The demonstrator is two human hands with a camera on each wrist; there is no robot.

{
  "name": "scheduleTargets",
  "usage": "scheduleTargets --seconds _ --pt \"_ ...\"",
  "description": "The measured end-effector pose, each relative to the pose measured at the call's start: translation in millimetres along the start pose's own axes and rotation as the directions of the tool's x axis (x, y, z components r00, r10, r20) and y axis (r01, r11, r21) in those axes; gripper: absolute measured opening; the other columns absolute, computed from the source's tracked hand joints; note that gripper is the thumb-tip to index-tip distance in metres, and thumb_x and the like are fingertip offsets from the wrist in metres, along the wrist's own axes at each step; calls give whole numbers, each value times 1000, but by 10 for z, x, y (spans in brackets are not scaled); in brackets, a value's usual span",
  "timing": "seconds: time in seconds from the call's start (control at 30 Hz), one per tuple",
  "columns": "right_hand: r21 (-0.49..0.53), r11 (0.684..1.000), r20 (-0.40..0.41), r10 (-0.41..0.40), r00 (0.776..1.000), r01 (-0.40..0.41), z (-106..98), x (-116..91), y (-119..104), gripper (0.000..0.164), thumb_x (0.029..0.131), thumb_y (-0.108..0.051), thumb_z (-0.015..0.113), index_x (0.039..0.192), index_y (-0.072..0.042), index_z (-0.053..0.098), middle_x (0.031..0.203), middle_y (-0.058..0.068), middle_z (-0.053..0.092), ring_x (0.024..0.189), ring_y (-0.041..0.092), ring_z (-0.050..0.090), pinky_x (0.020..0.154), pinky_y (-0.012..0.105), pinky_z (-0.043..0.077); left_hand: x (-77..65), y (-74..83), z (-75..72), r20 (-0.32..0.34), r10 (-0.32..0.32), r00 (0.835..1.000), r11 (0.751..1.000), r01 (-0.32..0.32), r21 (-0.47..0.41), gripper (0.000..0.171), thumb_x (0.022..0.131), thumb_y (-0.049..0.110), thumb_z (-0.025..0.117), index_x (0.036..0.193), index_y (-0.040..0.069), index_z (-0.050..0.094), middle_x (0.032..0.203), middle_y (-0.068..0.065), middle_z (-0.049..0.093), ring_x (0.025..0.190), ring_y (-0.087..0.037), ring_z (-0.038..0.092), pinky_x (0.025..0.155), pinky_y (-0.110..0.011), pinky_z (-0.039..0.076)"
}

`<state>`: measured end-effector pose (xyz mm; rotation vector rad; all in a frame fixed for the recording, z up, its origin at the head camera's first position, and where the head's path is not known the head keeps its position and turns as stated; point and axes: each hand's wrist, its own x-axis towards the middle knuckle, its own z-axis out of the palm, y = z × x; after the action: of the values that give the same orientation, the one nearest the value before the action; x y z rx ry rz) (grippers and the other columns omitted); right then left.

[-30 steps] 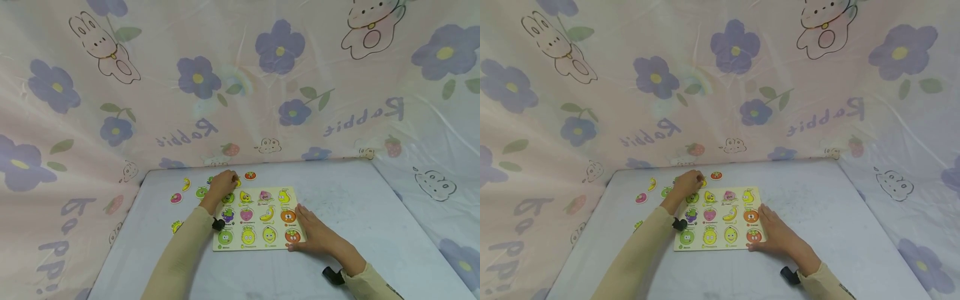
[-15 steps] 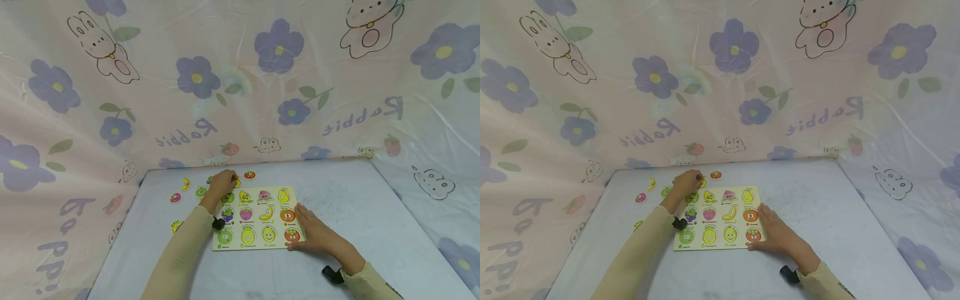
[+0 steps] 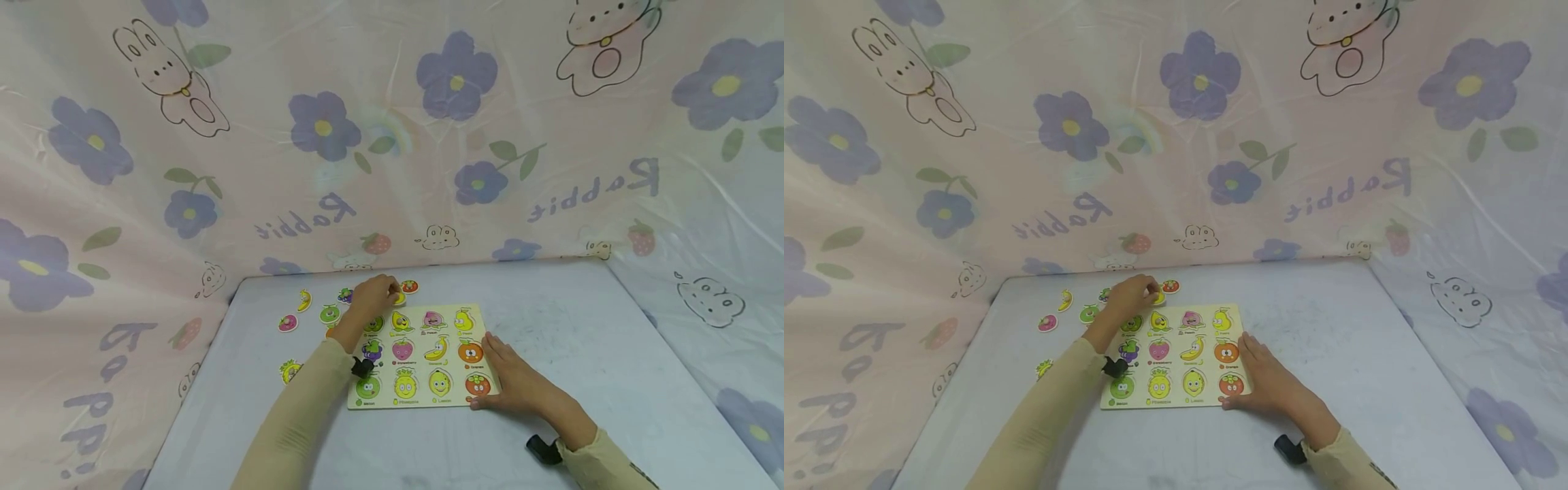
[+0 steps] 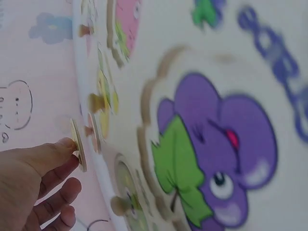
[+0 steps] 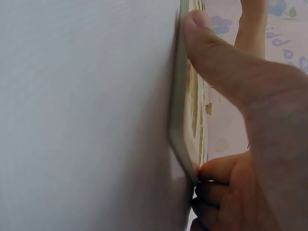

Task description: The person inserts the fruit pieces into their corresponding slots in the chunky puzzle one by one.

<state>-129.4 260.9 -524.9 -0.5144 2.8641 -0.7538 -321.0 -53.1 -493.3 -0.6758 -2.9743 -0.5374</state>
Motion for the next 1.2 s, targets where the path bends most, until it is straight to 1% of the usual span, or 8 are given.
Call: scheduleTargets --seconds 0.1,0.17,0.3,0.43,0.57,0.8,0.97,1.2 --pt "0 1000 0 -1 1000 1 0 2 -2 138 75 -69 89 164 12 22 174 29 19 160 49 22 124 64 28 -9 71 -10 3 7 1000 1000 -7 -12 12 106 24 72 113 16 77 108 1 73 93 -17 68 84 -39 56" --pt "0 1000 0 0 1000 0 3 4 1 138 75 -70 89 164 12 22 174 29 19 160 49 21 124 64 28 -12 115 -11 9 15 1000 1000 -15 -3 12 106 25 72 112 17 77 108 1 72 91 -16 67 83 -38 56" --pt "-3 1000 2 0 1000 0 7 6 9 139 75 -71 88 164 12 22 174 29 18 160 49 21 125 63 26 -12 202 -9 25 42 999 999 -42 -3 13 106 26 72 114 18 77 110 2 73 93 -16 69 82 -38 57" --pt "-7 1000 1 -5 1000 5 13 8 16 138 75 -70 88 164 13 21 174 30 18 160 49 21 125 62 25 1 287 30 38 57 998 998 -57 2 15 106 30 72 115 19 76 113 3 73 94 -15 69 81 -37 57" --pt "-9 1000 1 -11 1000 11 16 6 14 138 76 -70 88 164 13 22 174 30 19 160 49 21 125 63 26 13 366 76 35 64 997 998 -63 -6 16 106 33 72 114 20 76 112 5 73 95 -13 68 82 -36 56" --pt "-8 1000 5 -5 1000 5 14 7 10 137 76 -70 88 164 13 22 174 30 18 160 49 21 125 63 26 33 503 120 50 70 996 998 -69 -15 12 106 32 72 111 21 77 109 7 73 94 -10 68 81 -34 56" --pt "-4 1000 -2 -14 1000 14 9 6 2 137 76 -70 88 164 13 23 173 31 19 159 50 21 124 64 26 56 602 159 55 69 996 998 -69 -12 13 106 32 72 112 21 77 108 8 72 95 -9 66 83 -32 55" --pt "7 1000 7 -9 1000 9 23 14 13 138 76 -71 87 164 13 22 174 31 18 160 50 20 125 64 26 73 713 226 58 88 994 996 -88 0 12 105 35 72 111 25 77 106 11 71 88 -4 63 76 -28 53"
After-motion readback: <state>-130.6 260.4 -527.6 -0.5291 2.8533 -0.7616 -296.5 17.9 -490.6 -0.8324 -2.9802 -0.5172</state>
